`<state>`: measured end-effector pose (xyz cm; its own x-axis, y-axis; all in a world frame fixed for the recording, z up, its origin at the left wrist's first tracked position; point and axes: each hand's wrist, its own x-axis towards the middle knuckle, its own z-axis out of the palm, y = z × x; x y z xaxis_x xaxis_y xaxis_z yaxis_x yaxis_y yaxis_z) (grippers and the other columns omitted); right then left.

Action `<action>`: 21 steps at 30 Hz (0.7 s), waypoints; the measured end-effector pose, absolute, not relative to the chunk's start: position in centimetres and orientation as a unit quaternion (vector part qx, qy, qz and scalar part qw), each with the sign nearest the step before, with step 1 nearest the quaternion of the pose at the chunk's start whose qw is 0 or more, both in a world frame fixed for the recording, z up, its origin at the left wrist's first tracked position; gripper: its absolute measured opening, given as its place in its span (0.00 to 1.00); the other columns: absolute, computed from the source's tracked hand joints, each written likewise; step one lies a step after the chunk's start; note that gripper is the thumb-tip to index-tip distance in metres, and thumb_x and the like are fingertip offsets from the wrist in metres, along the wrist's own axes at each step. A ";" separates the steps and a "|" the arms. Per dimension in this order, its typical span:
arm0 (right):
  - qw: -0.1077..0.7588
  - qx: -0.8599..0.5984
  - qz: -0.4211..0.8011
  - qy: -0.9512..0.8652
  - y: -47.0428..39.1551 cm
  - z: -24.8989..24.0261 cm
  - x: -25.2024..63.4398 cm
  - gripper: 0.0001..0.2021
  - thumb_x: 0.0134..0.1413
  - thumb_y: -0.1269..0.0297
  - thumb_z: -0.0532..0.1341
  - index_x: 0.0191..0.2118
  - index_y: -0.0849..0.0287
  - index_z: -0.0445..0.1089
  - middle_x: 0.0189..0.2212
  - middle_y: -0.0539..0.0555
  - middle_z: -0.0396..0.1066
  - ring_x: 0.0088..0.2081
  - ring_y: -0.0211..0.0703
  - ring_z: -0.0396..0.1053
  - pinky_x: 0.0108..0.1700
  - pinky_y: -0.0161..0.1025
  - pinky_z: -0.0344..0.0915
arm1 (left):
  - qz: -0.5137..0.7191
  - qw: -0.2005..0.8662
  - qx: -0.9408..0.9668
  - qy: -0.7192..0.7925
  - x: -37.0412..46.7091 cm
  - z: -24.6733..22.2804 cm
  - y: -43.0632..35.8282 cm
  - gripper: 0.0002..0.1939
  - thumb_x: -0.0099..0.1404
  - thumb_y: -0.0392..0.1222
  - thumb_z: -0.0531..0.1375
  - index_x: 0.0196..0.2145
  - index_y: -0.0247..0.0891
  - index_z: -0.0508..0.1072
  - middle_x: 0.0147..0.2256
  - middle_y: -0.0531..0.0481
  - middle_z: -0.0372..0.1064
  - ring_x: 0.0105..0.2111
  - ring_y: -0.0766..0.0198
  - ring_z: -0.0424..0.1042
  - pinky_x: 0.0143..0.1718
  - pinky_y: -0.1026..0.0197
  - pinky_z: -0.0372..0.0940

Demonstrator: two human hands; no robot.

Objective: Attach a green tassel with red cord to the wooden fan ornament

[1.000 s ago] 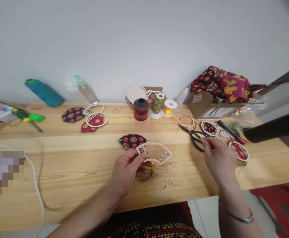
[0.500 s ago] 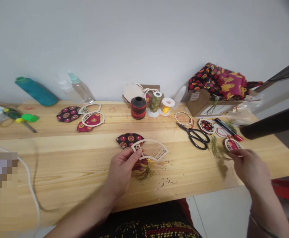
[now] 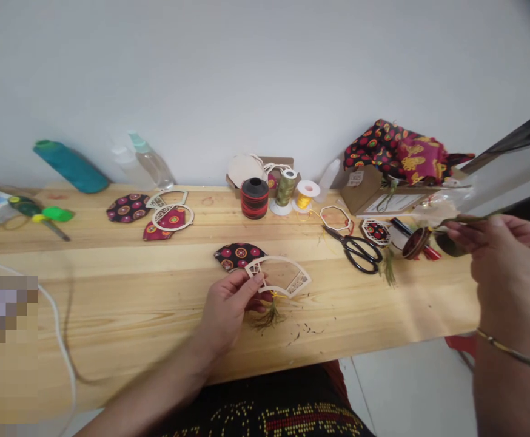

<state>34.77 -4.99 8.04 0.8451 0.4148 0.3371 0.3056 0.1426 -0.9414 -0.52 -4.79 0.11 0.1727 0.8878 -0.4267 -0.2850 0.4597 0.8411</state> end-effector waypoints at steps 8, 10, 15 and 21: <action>0.574 -0.714 0.006 -0.402 -3.3 8.9 36.2 0.01 0.48 0.71 0.58 0.30 0.60 0.66 0.24 0.53 0.69 0.24 0.37 0.70 0.36 0.43 0.69 | 0.406 0.706 0.309 0.491 -0.5 0.1 -4.7 0.12 0.52 0.44 0.67 0.30 0.34 0.75 0.24 0.50 0.75 0.22 0.67 0.73 0.20 0.68 0.67; 0.504 -0.728 0.031 -0.464 -3.2 7.6 36.3 0.02 0.48 0.70 0.58 0.31 0.60 0.66 0.25 0.53 0.69 0.25 0.39 0.70 0.35 0.41 0.68 | 0.407 0.706 0.311 0.490 -0.4 0.0 -4.7 0.12 0.52 0.45 0.67 0.30 0.33 0.75 0.24 0.50 0.75 0.21 0.67 0.73 0.20 0.69 0.66; 0.306 -0.725 0.071 -0.613 -3.2 5.0 35.6 0.06 0.52 0.65 0.57 0.34 0.59 0.69 0.29 0.55 0.72 0.32 0.43 0.70 0.38 0.40 0.64 | 0.399 0.708 0.312 0.492 -0.5 0.0 -4.7 0.12 0.52 0.45 0.67 0.31 0.34 0.75 0.25 0.50 0.75 0.22 0.67 0.73 0.20 0.69 0.66; 0.300 -0.804 0.063 -0.509 -2.6 4.9 35.3 0.16 0.55 0.65 0.54 0.49 0.60 0.69 0.31 0.58 0.75 0.29 0.46 0.71 0.34 0.41 0.64 | 0.391 0.706 0.316 0.498 -0.6 0.1 -4.8 0.11 0.53 0.44 0.66 0.31 0.34 0.75 0.25 0.48 0.76 0.22 0.67 0.73 0.21 0.68 0.67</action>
